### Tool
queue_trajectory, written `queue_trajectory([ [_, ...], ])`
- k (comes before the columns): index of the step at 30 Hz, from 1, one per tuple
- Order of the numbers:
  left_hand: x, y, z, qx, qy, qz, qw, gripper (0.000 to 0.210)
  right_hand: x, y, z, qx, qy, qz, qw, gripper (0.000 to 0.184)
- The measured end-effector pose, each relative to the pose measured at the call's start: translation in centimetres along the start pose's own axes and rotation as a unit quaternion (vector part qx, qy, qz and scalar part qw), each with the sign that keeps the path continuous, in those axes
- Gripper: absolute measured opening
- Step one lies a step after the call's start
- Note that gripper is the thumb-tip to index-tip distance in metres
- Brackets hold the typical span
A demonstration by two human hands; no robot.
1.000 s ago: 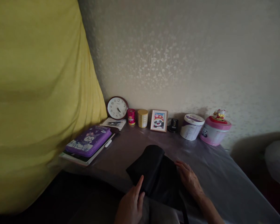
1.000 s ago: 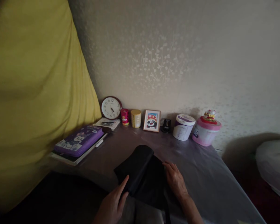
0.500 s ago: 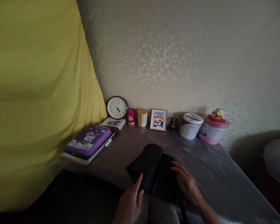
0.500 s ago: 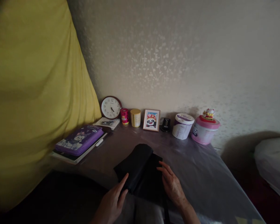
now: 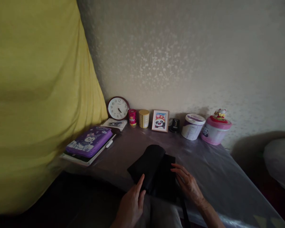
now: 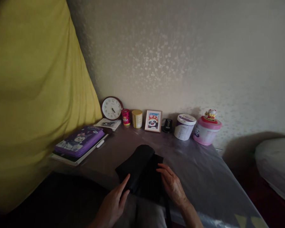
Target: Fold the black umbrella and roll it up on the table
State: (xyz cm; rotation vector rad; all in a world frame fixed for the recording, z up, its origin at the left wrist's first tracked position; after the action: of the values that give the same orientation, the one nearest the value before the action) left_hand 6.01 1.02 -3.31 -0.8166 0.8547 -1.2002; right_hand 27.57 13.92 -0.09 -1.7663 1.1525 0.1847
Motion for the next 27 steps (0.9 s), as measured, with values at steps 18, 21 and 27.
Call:
queue_trajectory([
  [18,0.0,-0.1,0.0,0.01,0.006,-0.005,1.0,0.051,-0.8,0.4,-1.0,-0.022,-0.026,-0.043,0.998,0.029],
  [21,-0.1,0.0,-0.3,0.034,0.009,0.007,0.999,0.05,-1.4,0.5,-1.3,-0.034,-0.035,-0.042,0.998,0.029],
  [27,-0.2,0.1,-0.9,0.129,0.013,0.021,0.991,0.049,-3.6,1.2,-1.9,-0.033,-0.042,-0.02,0.998,0.025],
])
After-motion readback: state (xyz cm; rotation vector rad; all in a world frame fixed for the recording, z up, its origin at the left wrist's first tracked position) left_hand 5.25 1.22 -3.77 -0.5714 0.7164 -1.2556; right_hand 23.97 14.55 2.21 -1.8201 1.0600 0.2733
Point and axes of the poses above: each hand's wrist, its own x-axis away from the middle knuckle, its own y-axis out of the palm, z = x × y, the point moved 4 cm from there along -x, towards the middle knuckle, and after that the axes turned 9 degrees about -x, right-handed, at the moved point
